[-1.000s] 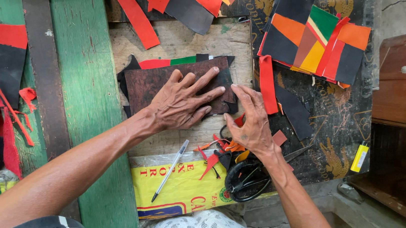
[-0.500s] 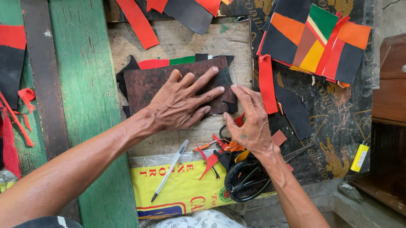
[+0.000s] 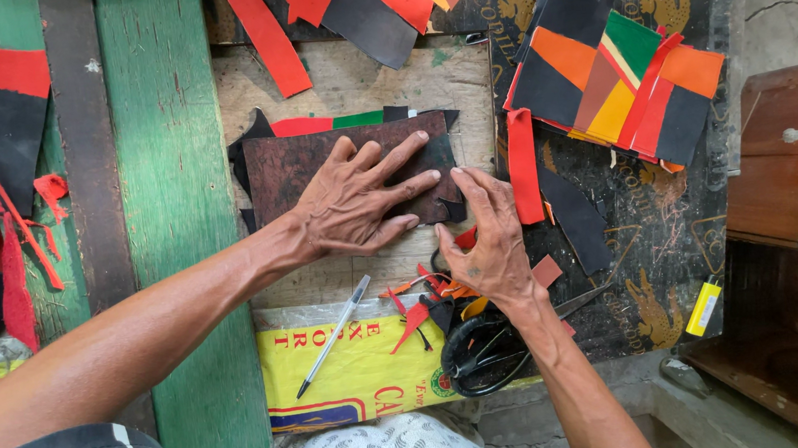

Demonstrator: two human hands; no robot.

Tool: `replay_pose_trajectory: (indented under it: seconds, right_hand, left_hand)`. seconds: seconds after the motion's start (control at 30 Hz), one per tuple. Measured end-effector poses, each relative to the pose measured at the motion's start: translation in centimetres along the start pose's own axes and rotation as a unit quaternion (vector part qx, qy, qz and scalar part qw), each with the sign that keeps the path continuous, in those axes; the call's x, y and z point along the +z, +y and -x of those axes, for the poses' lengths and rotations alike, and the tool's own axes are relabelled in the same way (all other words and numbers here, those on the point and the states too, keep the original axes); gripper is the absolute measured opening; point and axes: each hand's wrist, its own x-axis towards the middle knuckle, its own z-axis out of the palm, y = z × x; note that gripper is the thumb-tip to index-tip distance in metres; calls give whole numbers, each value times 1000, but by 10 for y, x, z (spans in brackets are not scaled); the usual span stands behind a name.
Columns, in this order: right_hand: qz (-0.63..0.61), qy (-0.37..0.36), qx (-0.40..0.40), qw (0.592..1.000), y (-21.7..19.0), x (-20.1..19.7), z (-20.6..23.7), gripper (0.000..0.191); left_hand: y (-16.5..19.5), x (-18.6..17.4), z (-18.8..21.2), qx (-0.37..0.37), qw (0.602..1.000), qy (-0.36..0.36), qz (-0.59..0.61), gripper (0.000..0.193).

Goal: The person aligns a dark leather piece on the workbench, applies glue from a small bottle along its edge, then picks up a multicolored patchwork panel and trims black leather strips with scissors, fitting pieces together on the table.

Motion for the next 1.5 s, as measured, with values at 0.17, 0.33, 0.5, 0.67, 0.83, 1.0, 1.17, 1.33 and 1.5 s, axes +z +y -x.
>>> replay_pose_trajectory:
  seconds: [0.17,0.33,0.5,0.67,0.83,1.0,1.17,1.33,1.5]
  right_hand:
    - [5,0,-3,1000,0,2,-1,75]
    - [10,2,-10,1000,-1,5,-5,74]
    - [17,6,-8,1000,-1,6,-4,72]
    - [10,8,-8,1000,0,6,-4,72]
    - [7,5,-6,1000,1,4,-6,73]
    - [8,9,-7,1000,-2,6,-8,71]
    - [18,12,-10,1000,-4,9,-10,69]
    - [4,21,9,1000,-5,8,-6,68]
    - [-18,28,30,999,-9,9,0,67]
  left_hand:
    - [-1,-1,0,4,1000,12,7,63]
    - [-5,-2,-1,7,1000,3,8,64]
    - [-6,-1,0,8,1000,5,5,64]
    - [-7,1,0,12,1000,12,5,63]
    - [-7,2,-2,9,1000,1,-6,61]
    - [-9,0,-2,11,1000,1,0,62]
    - [-10,-2,-2,10,1000,-1,-6,62]
    - [-8,-1,0,8,1000,-3,3,61]
    - [-1,0,-2,4,1000,-5,-6,55]
